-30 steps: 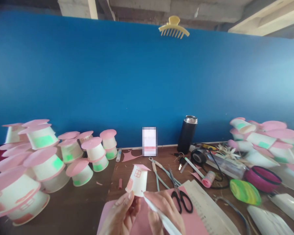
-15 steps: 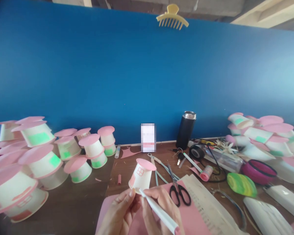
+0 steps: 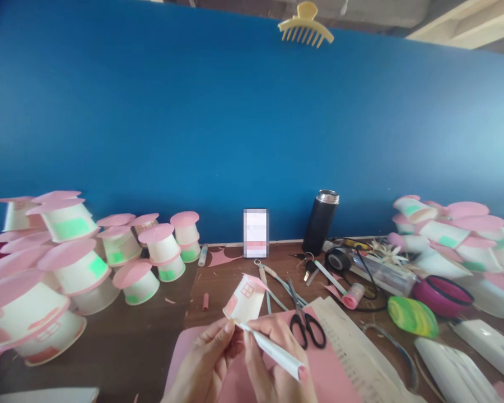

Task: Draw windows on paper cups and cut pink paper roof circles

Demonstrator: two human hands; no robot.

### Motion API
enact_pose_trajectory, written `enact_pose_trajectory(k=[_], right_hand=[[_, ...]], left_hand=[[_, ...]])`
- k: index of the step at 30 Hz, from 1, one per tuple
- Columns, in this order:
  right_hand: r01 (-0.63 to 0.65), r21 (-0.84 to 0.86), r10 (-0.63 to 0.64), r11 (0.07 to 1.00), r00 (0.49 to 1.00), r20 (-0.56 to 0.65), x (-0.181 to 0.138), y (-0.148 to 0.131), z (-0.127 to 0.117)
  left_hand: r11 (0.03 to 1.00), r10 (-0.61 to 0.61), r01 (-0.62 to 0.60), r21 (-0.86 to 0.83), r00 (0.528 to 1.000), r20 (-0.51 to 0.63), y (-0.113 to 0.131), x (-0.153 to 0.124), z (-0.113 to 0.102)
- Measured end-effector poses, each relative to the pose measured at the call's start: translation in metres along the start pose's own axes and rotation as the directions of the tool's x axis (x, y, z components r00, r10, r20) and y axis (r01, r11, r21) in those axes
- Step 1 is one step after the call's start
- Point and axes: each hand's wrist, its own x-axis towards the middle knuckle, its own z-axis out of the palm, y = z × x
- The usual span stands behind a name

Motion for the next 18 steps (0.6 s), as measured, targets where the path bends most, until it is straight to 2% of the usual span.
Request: enact_pose_trajectory(k=[5, 10, 18], right_hand=[[-0.044, 0.064, 0.047, 0.997, 0.998, -0.039, -0.0013, 0.0, 0.0055], [-0.033, 0.08, 0.04, 0.996, 0.995, -0.091, -0.0016, -0.0005, 0.0084], [-0.033, 0.07, 0.037, 0.997, 0.998, -0.052, 0.0, -0.0028, 0.0059]], left_hand=[[1.0, 0.009, -0.01, 0.026, 1.0, 0.023, 0.0016, -0.0023, 0.002], [1.0, 0.007, -0.008, 0.02, 0.999, 0.05, 0.0, -0.0012, -0.0003], [1.0, 0.014, -0.015, 0.023, 0.999, 0.045, 0.0006, -0.0014, 0.0003]])
